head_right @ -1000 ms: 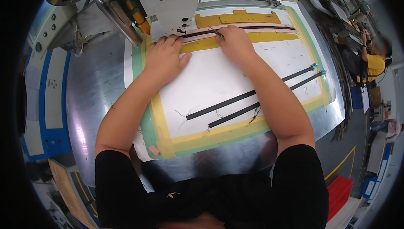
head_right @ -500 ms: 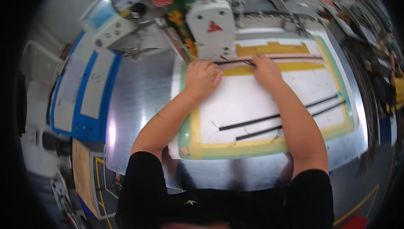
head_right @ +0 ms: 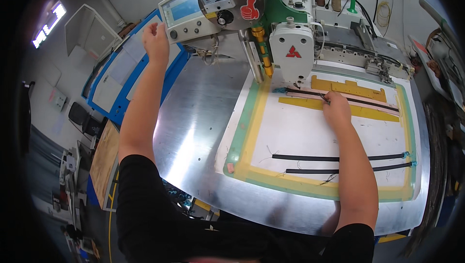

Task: Operating a programmable sewing machine to attach clips and finish leather straps.

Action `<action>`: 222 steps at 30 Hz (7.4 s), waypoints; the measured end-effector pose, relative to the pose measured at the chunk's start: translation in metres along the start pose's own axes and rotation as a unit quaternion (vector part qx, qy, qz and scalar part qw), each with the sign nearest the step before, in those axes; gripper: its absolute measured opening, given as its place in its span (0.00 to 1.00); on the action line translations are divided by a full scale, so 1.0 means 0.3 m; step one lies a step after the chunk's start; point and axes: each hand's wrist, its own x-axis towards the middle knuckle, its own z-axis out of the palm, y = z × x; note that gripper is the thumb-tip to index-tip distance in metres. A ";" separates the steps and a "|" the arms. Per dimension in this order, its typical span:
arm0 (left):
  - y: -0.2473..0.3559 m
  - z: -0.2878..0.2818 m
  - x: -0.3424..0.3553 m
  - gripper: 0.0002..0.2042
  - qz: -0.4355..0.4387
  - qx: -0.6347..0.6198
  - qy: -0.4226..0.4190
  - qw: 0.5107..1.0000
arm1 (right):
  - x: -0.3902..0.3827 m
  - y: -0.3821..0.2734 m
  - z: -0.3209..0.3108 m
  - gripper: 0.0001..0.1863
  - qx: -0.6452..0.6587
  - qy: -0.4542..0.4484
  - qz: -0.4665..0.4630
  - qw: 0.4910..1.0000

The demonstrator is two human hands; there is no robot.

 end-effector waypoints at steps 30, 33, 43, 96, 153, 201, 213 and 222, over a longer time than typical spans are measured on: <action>0.475 0.043 0.068 0.13 0.470 0.111 -0.064 0.873 | -0.015 0.014 -0.005 0.07 0.030 0.007 -0.080 0.996; 0.229 -0.019 0.164 0.24 0.131 0.071 -0.079 0.986 | -0.028 -0.011 -0.016 0.07 0.055 -0.056 -0.111 0.991; -0.032 0.089 0.133 0.32 -0.306 -0.292 -0.193 0.886 | -0.057 -0.068 -0.018 0.09 -0.010 -0.143 -0.140 0.980; 0.109 0.271 0.075 0.28 -0.317 -0.254 -0.097 0.908 | -0.089 0.666 -0.561 0.26 -0.296 0.002 0.113 0.948; 0.494 0.442 -0.191 0.28 -0.231 -0.242 -0.111 0.936 | -0.022 1.391 -0.836 0.27 -0.290 0.053 0.168 0.941; 0.954 0.598 -0.523 0.31 -0.267 -0.225 -0.034 0.936 | -0.125 1.581 -1.086 0.24 -0.348 0.072 0.258 0.898; 0.959 0.641 -0.517 0.30 -0.238 -0.240 -0.054 0.939 | -0.125 1.670 -1.148 0.24 -0.345 0.076 0.259 0.899; 1.030 0.676 -0.577 0.30 -0.240 -0.244 -0.046 0.939 | -0.134 1.728 -1.197 0.25 -0.348 0.074 0.262 0.897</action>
